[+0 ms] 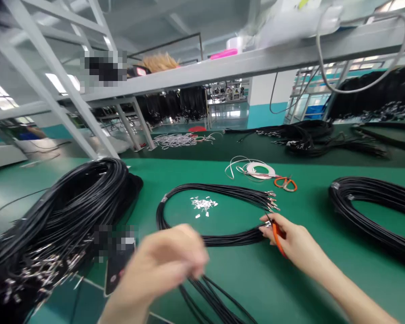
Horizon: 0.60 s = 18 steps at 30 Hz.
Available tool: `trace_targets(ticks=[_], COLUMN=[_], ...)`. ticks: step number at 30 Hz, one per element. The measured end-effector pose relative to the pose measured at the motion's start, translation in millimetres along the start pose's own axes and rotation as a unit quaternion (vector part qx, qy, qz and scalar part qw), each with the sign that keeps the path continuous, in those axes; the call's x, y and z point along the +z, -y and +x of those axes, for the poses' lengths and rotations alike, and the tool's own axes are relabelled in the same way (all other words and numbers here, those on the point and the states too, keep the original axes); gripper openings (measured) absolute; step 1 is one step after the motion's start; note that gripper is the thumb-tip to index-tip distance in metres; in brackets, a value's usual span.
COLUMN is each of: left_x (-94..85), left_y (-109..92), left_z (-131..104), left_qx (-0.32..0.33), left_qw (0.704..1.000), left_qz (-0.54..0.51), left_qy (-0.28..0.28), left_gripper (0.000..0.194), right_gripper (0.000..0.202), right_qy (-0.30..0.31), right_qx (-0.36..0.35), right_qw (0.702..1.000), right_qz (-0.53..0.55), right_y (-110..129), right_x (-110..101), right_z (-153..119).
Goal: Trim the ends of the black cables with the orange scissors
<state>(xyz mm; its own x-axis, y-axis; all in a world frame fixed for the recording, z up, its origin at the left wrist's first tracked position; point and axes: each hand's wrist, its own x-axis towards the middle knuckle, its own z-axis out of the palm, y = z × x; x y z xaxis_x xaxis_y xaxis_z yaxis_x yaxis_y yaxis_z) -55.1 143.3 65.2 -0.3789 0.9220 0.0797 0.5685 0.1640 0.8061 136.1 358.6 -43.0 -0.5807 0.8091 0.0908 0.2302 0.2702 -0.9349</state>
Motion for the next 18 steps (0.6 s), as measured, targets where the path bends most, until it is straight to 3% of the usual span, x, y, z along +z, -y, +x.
trace_targets(ticks=[2,4,7,10,13,18], left_x=[24.5,51.3,80.3,88.8,91.0,106.8], left_y=[11,23,35,40,42,48], left_z=[29,57,84,89,82,74], left_qx=[0.044,0.066,0.050,0.043,0.042,0.118], left_qw=[0.991,0.951,0.929,0.927,0.928,0.923], left_qz=[0.109,0.286,0.344,0.345,0.351,0.362], left_qy=[0.062,0.096,0.129,0.141,0.115,0.054], left_gripper=[0.021,0.027,0.020,0.020,0.021,0.009], right_gripper=[0.043,0.041,0.042,0.043,0.042,0.042], right_qy=[0.029,0.042,0.023,-0.023,-0.050,-0.069], right_qx=[0.019,0.023,0.033,0.055,0.066,0.085], right_qw=[0.999,0.998,0.998,0.998,0.995,0.991], right_qz=[-0.024,-0.051,-0.046,-0.033,-0.048,-0.084], right_y=[-2,0,5,5,1,-5], right_x=[3,5,5,0,-6,-15], right_z=[5,8,9,8,5,4])
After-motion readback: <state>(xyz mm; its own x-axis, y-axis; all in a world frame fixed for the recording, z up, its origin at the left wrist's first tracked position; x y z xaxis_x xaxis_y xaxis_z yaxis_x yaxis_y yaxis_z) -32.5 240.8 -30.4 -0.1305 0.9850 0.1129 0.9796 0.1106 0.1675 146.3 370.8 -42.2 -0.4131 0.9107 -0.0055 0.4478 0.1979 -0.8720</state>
